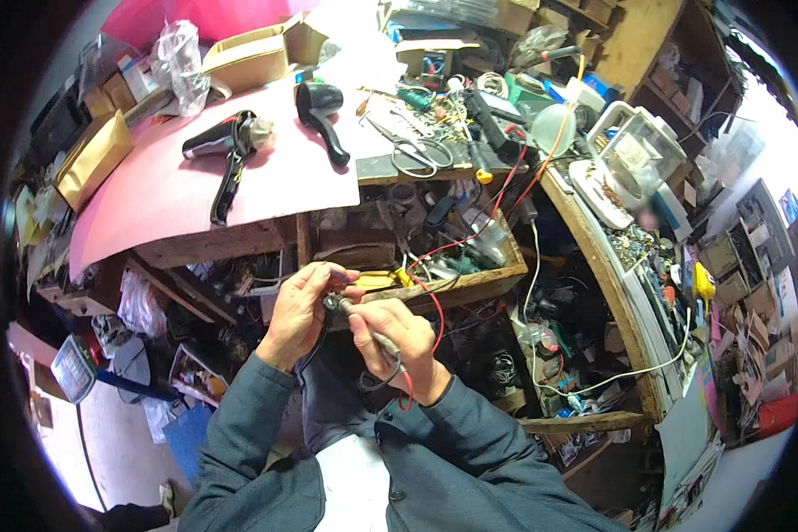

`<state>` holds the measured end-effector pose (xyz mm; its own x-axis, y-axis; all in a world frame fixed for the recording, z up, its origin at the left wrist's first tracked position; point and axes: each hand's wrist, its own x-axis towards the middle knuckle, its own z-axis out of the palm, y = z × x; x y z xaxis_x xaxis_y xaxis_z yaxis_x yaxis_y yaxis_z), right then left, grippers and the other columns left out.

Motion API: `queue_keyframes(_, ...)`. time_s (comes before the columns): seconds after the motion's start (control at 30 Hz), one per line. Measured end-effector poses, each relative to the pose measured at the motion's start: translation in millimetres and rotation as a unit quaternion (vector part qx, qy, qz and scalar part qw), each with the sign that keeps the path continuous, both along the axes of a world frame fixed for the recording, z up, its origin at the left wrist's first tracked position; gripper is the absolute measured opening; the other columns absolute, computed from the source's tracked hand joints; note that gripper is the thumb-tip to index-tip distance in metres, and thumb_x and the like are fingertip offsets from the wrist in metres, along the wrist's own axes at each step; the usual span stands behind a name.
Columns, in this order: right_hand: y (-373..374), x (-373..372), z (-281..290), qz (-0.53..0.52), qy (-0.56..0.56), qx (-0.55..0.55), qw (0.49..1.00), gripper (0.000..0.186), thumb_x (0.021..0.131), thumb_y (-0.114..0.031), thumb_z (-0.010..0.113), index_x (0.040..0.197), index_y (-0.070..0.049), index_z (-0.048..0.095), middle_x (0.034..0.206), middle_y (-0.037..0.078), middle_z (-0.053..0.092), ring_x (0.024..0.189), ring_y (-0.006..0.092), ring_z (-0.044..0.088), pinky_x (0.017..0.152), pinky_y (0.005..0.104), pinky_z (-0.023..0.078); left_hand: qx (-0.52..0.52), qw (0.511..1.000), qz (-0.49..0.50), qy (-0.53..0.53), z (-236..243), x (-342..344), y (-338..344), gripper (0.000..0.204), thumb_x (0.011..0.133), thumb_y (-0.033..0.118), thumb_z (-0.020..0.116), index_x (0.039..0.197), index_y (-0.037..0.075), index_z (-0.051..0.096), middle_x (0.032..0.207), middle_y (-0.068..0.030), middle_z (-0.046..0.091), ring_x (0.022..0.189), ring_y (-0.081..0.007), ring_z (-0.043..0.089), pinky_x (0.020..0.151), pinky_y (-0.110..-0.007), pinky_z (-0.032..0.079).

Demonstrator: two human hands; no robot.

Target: The person repairs an electrical cord by stripping insulation, twisting wires, and soldering connections. They use pliers and a soldering iron to strip and join wires, then wrap the repaired section with black tape.

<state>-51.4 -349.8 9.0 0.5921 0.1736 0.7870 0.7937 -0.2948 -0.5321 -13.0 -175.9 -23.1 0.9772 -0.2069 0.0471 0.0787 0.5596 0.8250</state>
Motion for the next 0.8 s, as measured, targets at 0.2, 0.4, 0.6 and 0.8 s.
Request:
queue_keyframes(0.2, 1.0, -0.9, -1.1, 0.001, 0.007, -0.001, 1.000, 0.014, 0.087, 0.000, 0.071, 0.100, 0.000, 0.070, 0.086, 0.013, 0.070, 0.072, 0.0255, 0.071, 0.063, 0.0317, 0.056, -0.026, 0.999, -0.022, -0.013, 0.2, -5.4, 3.3, 0.030, 0.106, 0.024, 0.050, 0.113, -0.002, 0.062, 0.111, -0.0129, 0.069, 0.096, -0.0198, 0.069, 0.087, -0.033, 0.056)
queue_keyframes(0.4, -0.7, -0.1, -2.9, -0.001, 0.021, 0.004, 1.000, 0.014, 0.087, 0.000, 0.071, 0.101, 0.000, 0.070, 0.088, 0.014, 0.071, 0.073, 0.0253, 0.071, 0.065, 0.0318, 0.057, -0.022, 0.999, -0.036, -0.022, -2.5, -3.3, 4.3, 0.028, 0.105, 0.021, 0.051, 0.118, -0.002, 0.061, 0.113, -0.0129, 0.068, 0.098, -0.0205, 0.068, 0.091, -0.034, 0.054)
queue_keyframes(0.6, -2.5, 2.1, -5.2, 0.007, 0.022, 0.004, 1.000, 0.016, 0.086, 0.000, 0.071, 0.102, 0.001, 0.070, 0.090, 0.014, 0.071, 0.078, 0.0269, 0.071, 0.069, 0.0327, 0.057, -0.066, 0.995, -0.071, -0.025, -9.8, -1.7, 10.6, 0.035, 0.102, 0.015, 0.055, 0.132, -0.003, 0.055, 0.126, -0.0139, 0.064, 0.106, -0.0211, 0.065, 0.098, -0.036, 0.050)
queue_keyframes(0.8, -8.3, 4.1, -11.6, -0.007, 0.010, -0.007, 1.000, 0.017, 0.085, 0.000, 0.073, 0.101, 0.000, 0.070, 0.094, 0.014, 0.072, 0.081, 0.0270, 0.072, 0.070, 0.0328, 0.057, -0.060, 0.995, -0.073, -0.015, -7.9, 1.2, 10.2, 0.045, 0.096, 0.008, 0.062, 0.137, -0.004, 0.051, 0.130, -0.0148, 0.062, 0.105, -0.0197, 0.064, 0.098, -0.034, 0.051)
